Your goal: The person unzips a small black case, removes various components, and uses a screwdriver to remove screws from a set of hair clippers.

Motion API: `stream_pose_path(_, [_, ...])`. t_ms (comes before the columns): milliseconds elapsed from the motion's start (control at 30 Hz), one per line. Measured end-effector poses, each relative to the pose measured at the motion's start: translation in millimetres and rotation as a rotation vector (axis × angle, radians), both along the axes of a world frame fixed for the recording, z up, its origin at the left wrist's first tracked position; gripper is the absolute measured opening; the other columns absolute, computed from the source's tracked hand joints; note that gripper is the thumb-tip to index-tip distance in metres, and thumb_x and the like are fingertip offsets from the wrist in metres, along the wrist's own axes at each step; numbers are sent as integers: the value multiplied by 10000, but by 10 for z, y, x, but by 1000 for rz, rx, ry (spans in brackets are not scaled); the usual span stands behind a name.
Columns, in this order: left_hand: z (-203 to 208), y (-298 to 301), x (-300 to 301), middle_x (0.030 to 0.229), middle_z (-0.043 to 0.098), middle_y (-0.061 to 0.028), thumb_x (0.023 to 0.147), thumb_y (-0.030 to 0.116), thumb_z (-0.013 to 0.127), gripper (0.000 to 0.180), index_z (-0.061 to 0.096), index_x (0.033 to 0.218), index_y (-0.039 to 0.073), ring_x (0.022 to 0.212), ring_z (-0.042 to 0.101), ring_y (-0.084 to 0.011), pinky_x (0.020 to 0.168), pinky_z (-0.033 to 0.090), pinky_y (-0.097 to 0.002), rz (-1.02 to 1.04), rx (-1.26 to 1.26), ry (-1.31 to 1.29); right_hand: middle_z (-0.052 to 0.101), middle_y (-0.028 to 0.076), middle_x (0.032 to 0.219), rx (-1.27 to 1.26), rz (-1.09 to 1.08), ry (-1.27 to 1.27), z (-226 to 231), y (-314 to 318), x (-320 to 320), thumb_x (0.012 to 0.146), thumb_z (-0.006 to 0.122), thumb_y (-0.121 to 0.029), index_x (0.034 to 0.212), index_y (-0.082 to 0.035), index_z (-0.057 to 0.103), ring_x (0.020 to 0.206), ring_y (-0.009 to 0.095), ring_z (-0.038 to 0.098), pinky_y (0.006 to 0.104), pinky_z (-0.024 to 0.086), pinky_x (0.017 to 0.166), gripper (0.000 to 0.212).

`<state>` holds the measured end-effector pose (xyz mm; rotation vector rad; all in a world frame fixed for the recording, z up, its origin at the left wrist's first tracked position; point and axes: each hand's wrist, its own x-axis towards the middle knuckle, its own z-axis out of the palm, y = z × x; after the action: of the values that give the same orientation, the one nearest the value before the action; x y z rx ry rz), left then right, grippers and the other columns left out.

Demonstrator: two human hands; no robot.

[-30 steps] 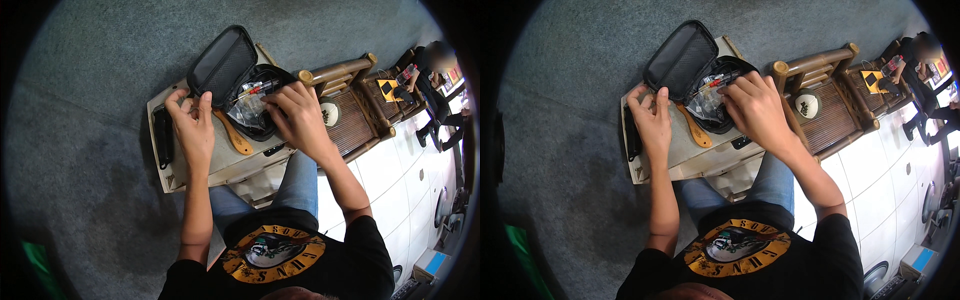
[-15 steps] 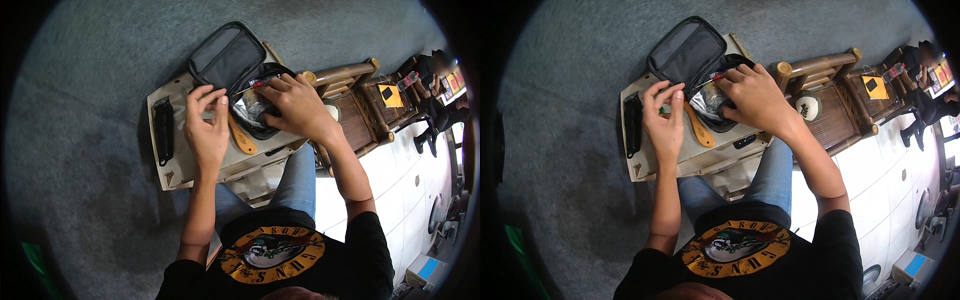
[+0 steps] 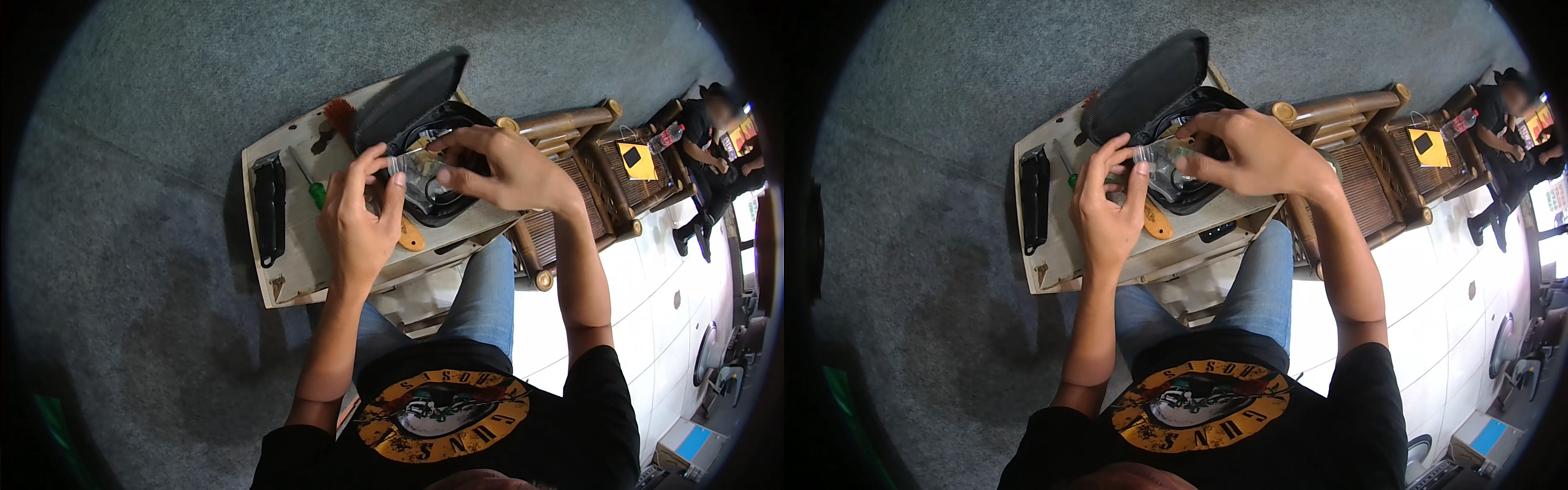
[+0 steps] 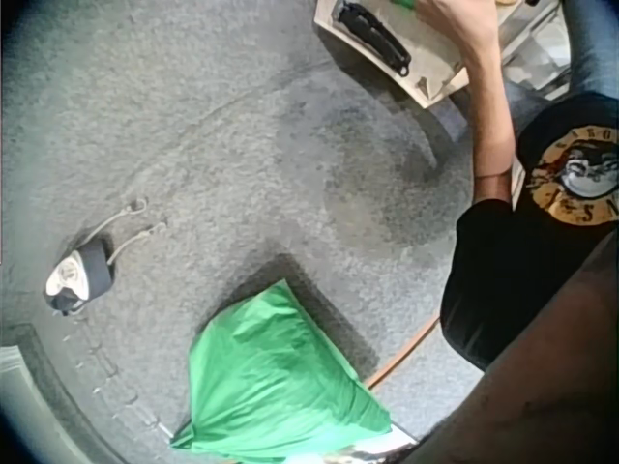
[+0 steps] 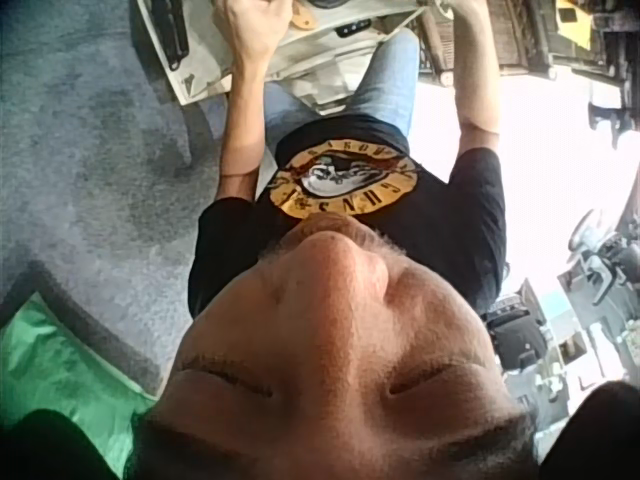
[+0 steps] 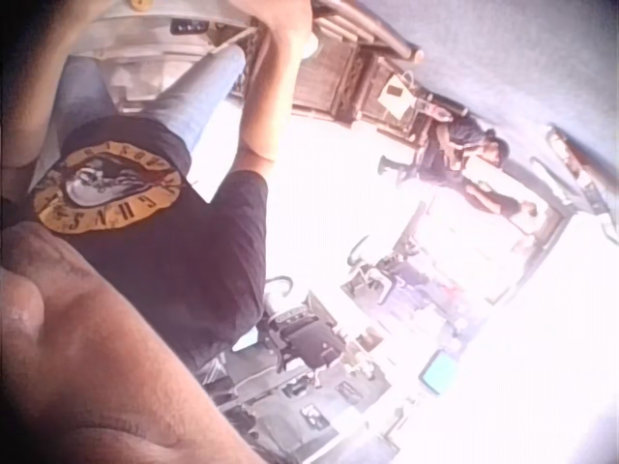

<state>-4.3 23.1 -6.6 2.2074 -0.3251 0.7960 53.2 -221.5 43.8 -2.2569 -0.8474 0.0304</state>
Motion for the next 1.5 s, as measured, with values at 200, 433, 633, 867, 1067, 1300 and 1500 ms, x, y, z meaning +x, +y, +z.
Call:
stream_pose_path(200, [-21,3,23,1178,831,-77,1030,95,749,423,688,1447,53,895,713,-157,767,590,-314,-15,3,0,790,168,1059,-93,-81,-315,-186,91,-60,973,818,-320,1101,-9,790,1084,370,740,470,556,983,337])
stream_pose_path(433, [-22,-14,20,1150,832,-36,973,91,766,487,673,1450,60,913,723,-217,801,609,-375,-6,-57,24,760,120,975,135,-162,-102,-19,50,-178,951,810,-161,1067,-16,754,916,260,711,399,541,824,194])
stream_pose_path(633, [-6,-6,13,1169,831,-29,936,54,750,494,681,1425,65,914,703,-226,820,605,-375,-42,-51,11,789,56,879,589,-380,57,-178,82,-111,1057,787,-143,1159,3,708,801,100,732,276,556,720,194])
stream_pose_path(867, [-14,13,34,1219,832,-36,939,-4,713,466,694,1399,58,950,688,-203,788,587,-332,-47,-12,-4,777,74,1037,719,-484,-29,-157,64,-97,1086,775,-156,1199,15,702,880,118,766,266,601,729,218])
stream_pose_path(1067, [-26,19,37,1214,832,-35,934,-9,713,471,693,1399,60,947,687,-205,780,583,-329,-51,-20,-3,772,97,996,961,-436,80,-212,-29,-43,1137,697,-223,1235,34,680,796,150,762,263,582,646,276])
stream_pose_path(1300, [-3,-1,46,1163,830,-31,904,20,728,475,695,1376,63,916,714,-242,811,608,-382,-44,-46,0,781,122,972,1018,-359,274,-167,-9,-127,1130,683,-148,1431,101,621,754,145,755,250,579,570,395])
stream_pose_path(1500, [5,5,42,1144,825,-63,965,121,784,408,707,1361,58,917,717,-252,807,604,-393,-53,-24,-12,781,92,991,871,-295,220,-150,192,-261,1112,686,-58,1508,63,587,807,116,744,251,649,661,425])
